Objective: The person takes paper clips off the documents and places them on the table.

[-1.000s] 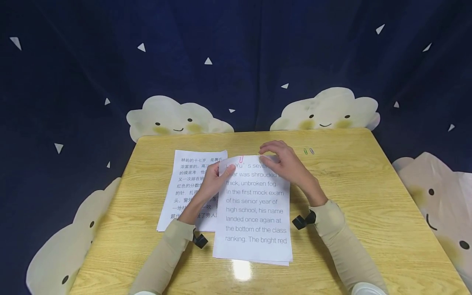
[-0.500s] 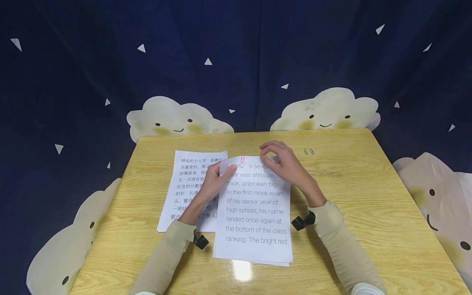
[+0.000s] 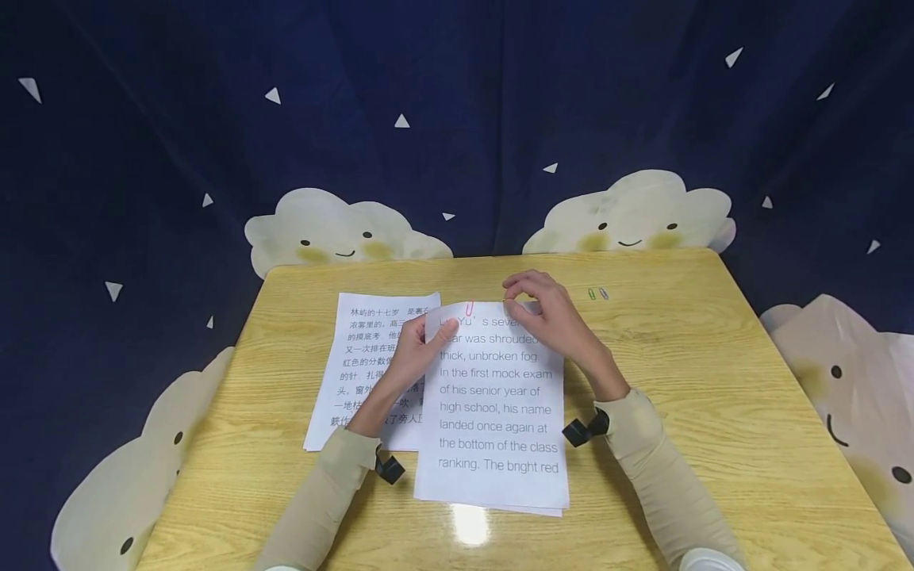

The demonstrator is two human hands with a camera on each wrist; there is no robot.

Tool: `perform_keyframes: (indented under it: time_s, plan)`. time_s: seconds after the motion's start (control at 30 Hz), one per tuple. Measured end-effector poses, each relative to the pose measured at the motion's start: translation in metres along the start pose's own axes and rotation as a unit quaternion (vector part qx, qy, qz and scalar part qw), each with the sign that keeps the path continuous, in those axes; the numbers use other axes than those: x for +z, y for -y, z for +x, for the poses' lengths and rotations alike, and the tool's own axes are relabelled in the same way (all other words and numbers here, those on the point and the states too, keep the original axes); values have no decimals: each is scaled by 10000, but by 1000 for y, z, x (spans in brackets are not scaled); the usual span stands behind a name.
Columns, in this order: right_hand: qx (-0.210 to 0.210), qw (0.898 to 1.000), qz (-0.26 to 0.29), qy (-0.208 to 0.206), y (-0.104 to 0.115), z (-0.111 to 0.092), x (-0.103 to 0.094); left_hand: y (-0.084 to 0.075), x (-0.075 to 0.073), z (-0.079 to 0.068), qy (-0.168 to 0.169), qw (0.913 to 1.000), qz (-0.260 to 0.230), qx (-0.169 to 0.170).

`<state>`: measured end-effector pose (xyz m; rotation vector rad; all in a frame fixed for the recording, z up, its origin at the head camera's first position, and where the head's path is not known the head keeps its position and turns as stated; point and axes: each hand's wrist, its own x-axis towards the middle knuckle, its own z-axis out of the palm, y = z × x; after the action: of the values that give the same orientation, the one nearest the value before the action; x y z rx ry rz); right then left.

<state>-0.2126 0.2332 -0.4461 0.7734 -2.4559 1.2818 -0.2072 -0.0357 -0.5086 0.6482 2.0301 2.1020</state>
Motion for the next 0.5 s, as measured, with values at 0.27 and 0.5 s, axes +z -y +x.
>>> perform_keyframes:
  time_s: [0.27, 0.5]
  plan:
    - [-75, 9999, 37, -129, 1, 1, -1, 0, -1, 0, -88, 9999, 93, 78]
    - [-96, 9998, 26, -151, 1, 3, 0, 0, 0, 0, -149, 9999, 32, 68]
